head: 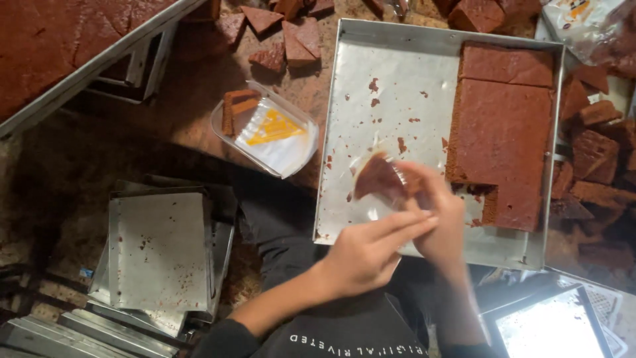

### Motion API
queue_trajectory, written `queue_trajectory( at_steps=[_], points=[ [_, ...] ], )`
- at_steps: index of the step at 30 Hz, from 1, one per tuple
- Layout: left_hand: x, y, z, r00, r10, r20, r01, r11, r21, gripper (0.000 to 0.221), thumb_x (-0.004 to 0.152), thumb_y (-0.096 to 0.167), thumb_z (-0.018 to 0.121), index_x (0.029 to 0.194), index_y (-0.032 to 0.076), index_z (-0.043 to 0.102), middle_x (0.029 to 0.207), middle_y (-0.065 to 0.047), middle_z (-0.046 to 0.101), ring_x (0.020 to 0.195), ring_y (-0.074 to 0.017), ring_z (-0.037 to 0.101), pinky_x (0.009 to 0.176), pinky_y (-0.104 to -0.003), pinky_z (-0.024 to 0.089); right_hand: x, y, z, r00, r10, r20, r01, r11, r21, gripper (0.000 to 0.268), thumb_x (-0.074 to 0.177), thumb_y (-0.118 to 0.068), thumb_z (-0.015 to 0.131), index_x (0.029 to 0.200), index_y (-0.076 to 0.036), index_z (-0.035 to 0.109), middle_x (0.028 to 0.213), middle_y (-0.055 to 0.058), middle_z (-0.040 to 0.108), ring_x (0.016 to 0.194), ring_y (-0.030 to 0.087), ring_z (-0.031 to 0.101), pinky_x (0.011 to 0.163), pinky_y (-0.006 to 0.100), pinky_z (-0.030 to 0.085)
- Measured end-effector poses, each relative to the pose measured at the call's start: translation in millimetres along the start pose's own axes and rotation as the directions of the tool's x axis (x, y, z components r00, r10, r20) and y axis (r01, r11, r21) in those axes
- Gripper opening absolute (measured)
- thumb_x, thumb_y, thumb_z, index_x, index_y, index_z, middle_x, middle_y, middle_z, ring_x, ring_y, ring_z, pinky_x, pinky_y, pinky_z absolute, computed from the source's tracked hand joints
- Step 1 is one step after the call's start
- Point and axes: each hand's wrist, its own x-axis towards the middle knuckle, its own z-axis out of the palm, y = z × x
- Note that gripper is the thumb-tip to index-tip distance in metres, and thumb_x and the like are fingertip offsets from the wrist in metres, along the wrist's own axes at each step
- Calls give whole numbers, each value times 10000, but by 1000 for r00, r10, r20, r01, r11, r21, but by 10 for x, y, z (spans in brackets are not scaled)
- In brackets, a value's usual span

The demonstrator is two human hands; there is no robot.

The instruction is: Packing triangular cake pieces from a metal tray into a plastic container

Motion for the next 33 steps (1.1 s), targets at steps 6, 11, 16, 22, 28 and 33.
queue_trajectory(
  at_steps=[6,11,16,22,28,33],
  points=[
    [14,-866,-480,834,-51,-550,289,889,356,126,985,226,587,935,235,703,786,56,697,685,-186,704,682,-299,564,249,64,-651,968,-167,-188,127,970,-208,365,929,190,665,1257,35,628,969,277,627,857,467,644,848,491,540],
    [-59,-1392,-720,891,-251,-379,443,664,602,231,1001,259,658,1103,59,715,894,-123,651,813,-339,696,704,-421,571,273,-5,-688,771,-415,-482,325,909,-263,501,1047,295,710,1444,143,444,1218,303,567,1123,450,626,971,471,534],
    [-218,-1788,-761,882,-128,-453,409,684,604,439,848,393,861,689,142,537,601,-19,531,574,-241,630,560,-318,501,229,446,142,936,-309,-169,218,886,-408,520,805,-31,827,1259,136,633,1159,327,604,1198,502,540,1062,522,402],
    [-148,-1705,-761,810,-281,-514,564,612,554,368,1091,312,525,762,147,503,665,-121,570,684,-351,665,603,-451,508,148,847,497,982,-63,-178,-79,717,-692,384,833,-210,778,1167,-58,669,1016,139,622,956,346,548,787,451,512],
    [-103,-1579,-790,699,-603,-383,703,679,214,168,875,128,533,1028,82,480,919,-272,628,912,-559,632,790,-619,475,98,1080,145,976,106,-192,-207,735,-646,507,773,-413,862,1062,-40,676,1009,146,590,965,396,602,818,454,521],
    [-160,-1534,-848,796,-282,-536,584,593,555,246,739,55,756,810,140,537,943,-54,639,889,-339,681,715,-453,555,-67,769,-119,959,191,-212,-284,703,-652,350,903,-365,787,1048,-59,696,1091,138,577,985,357,673,826,421,570]
  ],
)
